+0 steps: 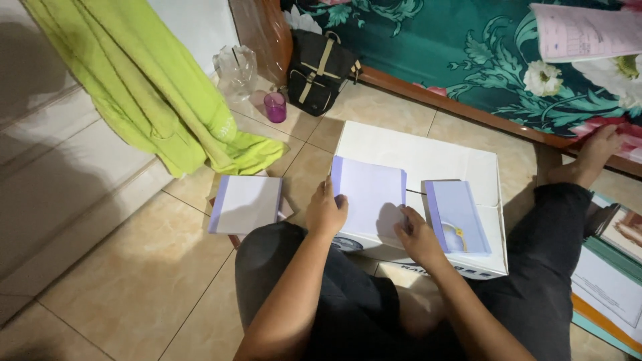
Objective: The person is folding paper cards along pre-scored lines while sitting on the floor.
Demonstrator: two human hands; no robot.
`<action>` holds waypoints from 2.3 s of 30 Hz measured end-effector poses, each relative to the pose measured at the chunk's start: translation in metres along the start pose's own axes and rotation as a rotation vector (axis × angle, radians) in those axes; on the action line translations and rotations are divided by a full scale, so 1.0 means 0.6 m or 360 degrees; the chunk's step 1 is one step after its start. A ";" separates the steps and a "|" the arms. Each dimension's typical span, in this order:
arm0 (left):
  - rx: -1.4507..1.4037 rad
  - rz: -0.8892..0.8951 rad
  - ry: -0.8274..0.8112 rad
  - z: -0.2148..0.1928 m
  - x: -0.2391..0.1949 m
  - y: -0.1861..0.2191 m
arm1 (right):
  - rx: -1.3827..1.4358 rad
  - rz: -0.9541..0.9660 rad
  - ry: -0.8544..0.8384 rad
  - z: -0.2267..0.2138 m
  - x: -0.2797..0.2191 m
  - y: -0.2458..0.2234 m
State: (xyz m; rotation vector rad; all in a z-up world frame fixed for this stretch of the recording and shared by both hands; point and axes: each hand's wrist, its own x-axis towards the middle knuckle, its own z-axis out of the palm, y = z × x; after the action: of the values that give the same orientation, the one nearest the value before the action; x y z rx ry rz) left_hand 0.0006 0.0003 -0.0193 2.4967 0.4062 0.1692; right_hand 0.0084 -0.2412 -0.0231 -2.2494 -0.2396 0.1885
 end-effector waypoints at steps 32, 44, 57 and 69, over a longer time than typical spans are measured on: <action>-0.1022 -0.0130 -0.0315 0.224 -0.067 0.308 | -0.1009 -0.0106 0.0426 -0.175 -0.037 0.188; -0.1316 -0.0080 -0.0274 0.142 -0.046 0.283 | -0.0126 0.0286 0.0197 -0.201 -0.039 -0.002; 0.0079 0.0227 0.0378 -0.027 -0.008 0.035 | 0.0042 0.0184 0.0126 -0.014 0.082 0.051; 0.0268 0.0405 0.0436 0.031 0.000 0.006 | -0.0239 0.0234 0.0129 0.024 0.102 0.078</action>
State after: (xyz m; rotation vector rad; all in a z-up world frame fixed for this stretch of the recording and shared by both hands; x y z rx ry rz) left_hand 0.0054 -0.0124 -0.0322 2.6938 0.2170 0.6063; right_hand 0.0700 -0.2452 -0.0717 -2.4197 -0.0458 0.1612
